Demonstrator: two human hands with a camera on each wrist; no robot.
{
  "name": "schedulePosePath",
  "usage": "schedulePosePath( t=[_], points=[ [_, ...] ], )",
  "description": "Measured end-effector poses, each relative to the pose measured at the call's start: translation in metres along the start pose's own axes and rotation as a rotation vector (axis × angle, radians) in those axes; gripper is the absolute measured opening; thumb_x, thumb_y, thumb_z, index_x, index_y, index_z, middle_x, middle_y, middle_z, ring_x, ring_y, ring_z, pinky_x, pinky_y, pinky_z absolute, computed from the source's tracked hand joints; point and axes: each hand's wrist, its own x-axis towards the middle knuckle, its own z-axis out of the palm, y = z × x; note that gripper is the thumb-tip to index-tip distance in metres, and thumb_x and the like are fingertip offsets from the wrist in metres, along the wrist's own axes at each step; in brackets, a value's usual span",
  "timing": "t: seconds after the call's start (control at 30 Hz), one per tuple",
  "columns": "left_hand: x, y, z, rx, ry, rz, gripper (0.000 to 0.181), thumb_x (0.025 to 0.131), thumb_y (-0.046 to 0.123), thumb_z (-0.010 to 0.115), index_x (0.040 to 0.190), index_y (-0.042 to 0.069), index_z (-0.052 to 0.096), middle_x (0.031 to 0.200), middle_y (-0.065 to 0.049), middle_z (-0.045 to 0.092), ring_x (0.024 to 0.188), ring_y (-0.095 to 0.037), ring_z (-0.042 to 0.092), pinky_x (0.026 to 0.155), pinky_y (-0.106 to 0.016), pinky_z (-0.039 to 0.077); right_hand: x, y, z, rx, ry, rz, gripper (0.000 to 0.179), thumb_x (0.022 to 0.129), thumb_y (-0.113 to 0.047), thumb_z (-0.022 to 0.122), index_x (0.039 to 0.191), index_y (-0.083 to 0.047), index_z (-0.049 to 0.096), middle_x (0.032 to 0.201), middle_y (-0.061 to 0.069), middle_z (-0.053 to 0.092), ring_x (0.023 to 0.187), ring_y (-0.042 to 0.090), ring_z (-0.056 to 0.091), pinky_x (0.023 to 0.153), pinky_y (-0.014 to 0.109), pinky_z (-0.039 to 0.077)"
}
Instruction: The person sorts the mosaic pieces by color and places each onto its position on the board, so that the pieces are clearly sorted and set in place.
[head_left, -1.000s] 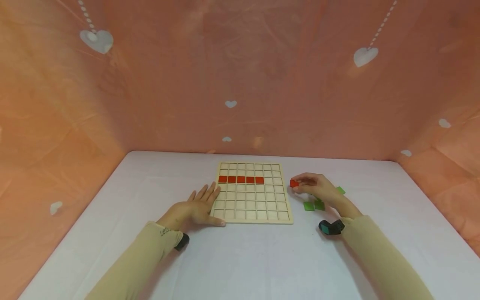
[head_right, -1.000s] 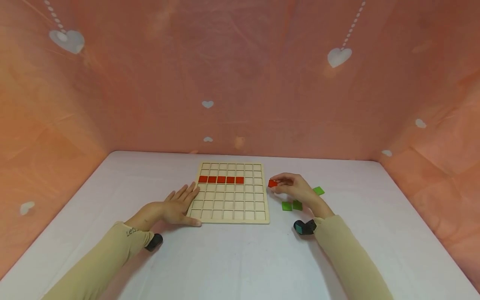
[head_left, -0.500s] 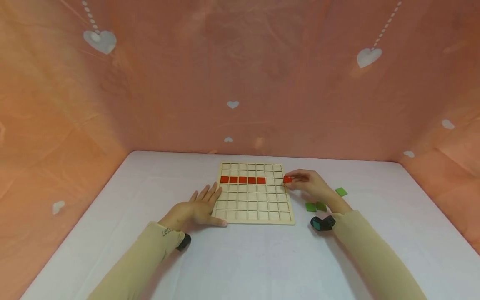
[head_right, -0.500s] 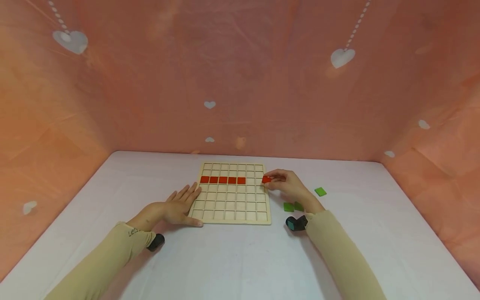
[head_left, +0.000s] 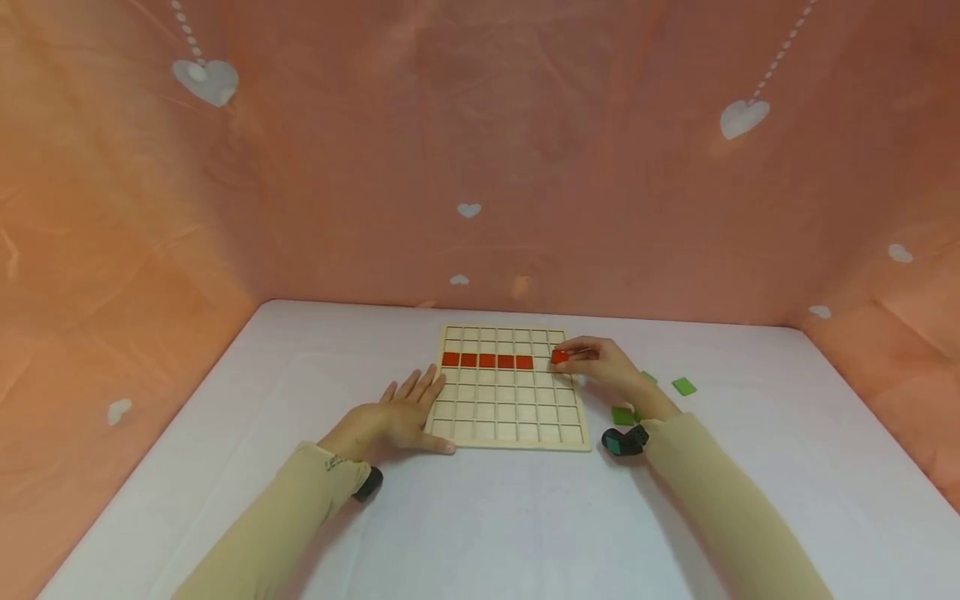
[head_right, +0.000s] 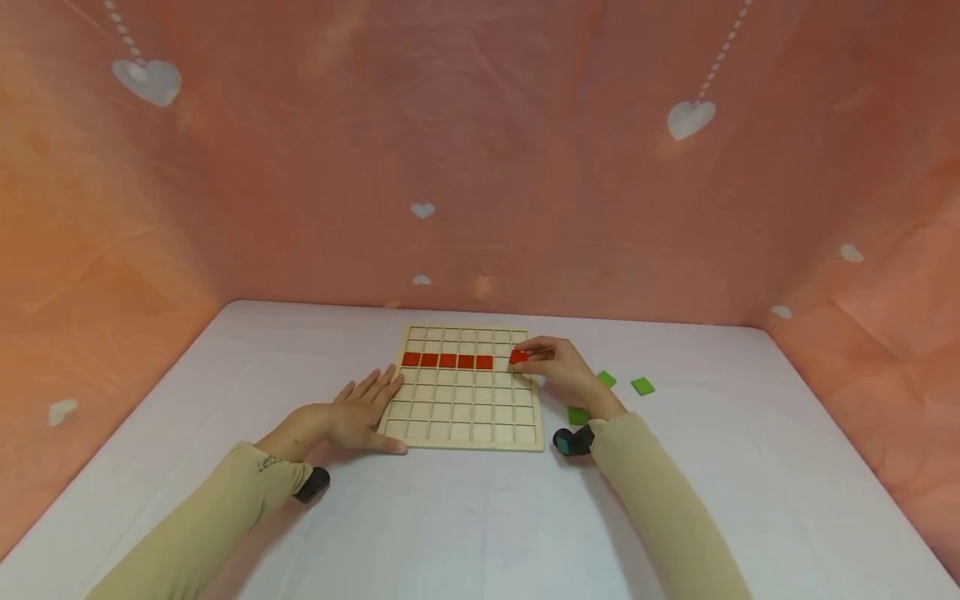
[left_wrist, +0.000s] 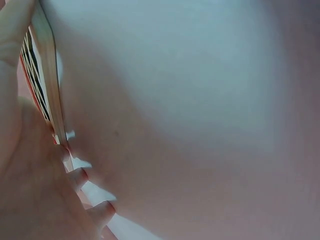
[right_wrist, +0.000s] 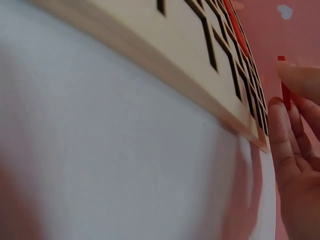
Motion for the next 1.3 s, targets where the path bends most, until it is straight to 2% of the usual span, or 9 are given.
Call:
schedulePosePath(
  t=[0.13, 0.27, 0.43, 0.63, 0.8, 1.03, 1.3],
  points=[
    [-0.005, 0.003, -0.004, -0.009, -0.007, 0.006, 0.110, 0.084, 0.060, 0.062, 0.154, 0.005, -0.002, 0.161, -0.013, -0.012, 0.148, -0.034, -0.009, 0.118, -0.056, 0.001, 0.003, -0.003, 0.005, -0.016, -0.028, -0.033, 0.044, 0.085, -0.022, 0.074, 0.124, -0.005, 0.062, 0.114, 0.013, 0.066, 0.103, 0.021, 0.060, 0.102, 0.041, 0.040],
    [-0.009, 0.006, -0.007, -0.030, -0.010, 0.009, 0.107, 0.085, 0.059, 0.061, 0.154, 0.005, 0.000, 0.161, -0.013, -0.011, 0.148, -0.034, -0.007, 0.118, -0.056, 0.002, 0.007, -0.006, 0.008, -0.064, -0.044, -0.036, 0.040, 0.086, -0.020, 0.071, 0.123, -0.006, 0.063, 0.116, 0.013, 0.065, 0.105, 0.023, 0.059, 0.100, 0.040, 0.042],
    [-0.012, 0.006, -0.006, -0.020, -0.005, 0.001, 0.106, 0.085, 0.057, 0.062, 0.154, 0.003, 0.001, 0.161, -0.015, -0.010, 0.148, -0.036, -0.006, 0.117, -0.057, 0.003, 0.012, -0.009, 0.012, -0.093, -0.065, -0.070, 0.039, 0.087, -0.018, 0.071, 0.122, -0.004, 0.063, 0.116, 0.014, 0.065, 0.104, 0.024, 0.061, 0.093, 0.037, 0.046],
    [-0.013, 0.006, -0.002, -0.024, -0.013, -0.002, 0.108, 0.084, 0.059, 0.062, 0.154, 0.005, 0.000, 0.161, -0.014, -0.010, 0.148, -0.034, -0.008, 0.117, -0.057, 0.002, 0.014, -0.007, 0.016, -0.124, -0.083, -0.042, 0.037, 0.086, -0.018, 0.071, 0.120, -0.005, 0.065, 0.109, 0.010, 0.067, 0.097, 0.018, 0.060, 0.088, 0.029, 0.045],
    [-0.011, 0.007, -0.003, -0.036, 0.003, 0.002, 0.109, 0.083, 0.061, 0.062, 0.154, 0.005, 0.000, 0.161, -0.012, -0.011, 0.148, -0.033, -0.008, 0.118, -0.056, 0.001, 0.017, -0.008, 0.014, -0.186, -0.050, -0.062, 0.033, 0.085, -0.020, 0.073, 0.115, -0.007, 0.068, 0.108, 0.009, 0.067, 0.094, 0.019, 0.057, 0.085, 0.029, 0.044],
    [0.003, -0.002, 0.006, -0.003, 0.018, -0.017, 0.111, 0.081, 0.063, 0.063, 0.155, 0.009, -0.001, 0.161, -0.009, -0.013, 0.148, -0.030, -0.010, 0.118, -0.054, 0.000, 0.017, -0.007, 0.014, -0.171, -0.073, -0.092, 0.033, 0.085, -0.017, 0.073, 0.115, -0.005, 0.069, 0.101, 0.007, 0.067, 0.085, 0.016, 0.054, 0.078, 0.026, 0.043],
    [0.006, -0.005, 0.010, 0.003, 0.032, -0.005, 0.110, 0.082, 0.062, 0.062, 0.155, 0.008, 0.000, 0.161, -0.011, -0.012, 0.148, -0.033, -0.009, 0.118, -0.056, 0.001, 0.017, -0.008, 0.015, -0.210, -0.047, -0.099, 0.033, 0.084, -0.016, 0.074, 0.115, -0.006, 0.070, 0.107, 0.010, 0.065, 0.089, 0.018, 0.054, 0.079, 0.027, 0.042]
  ],
)
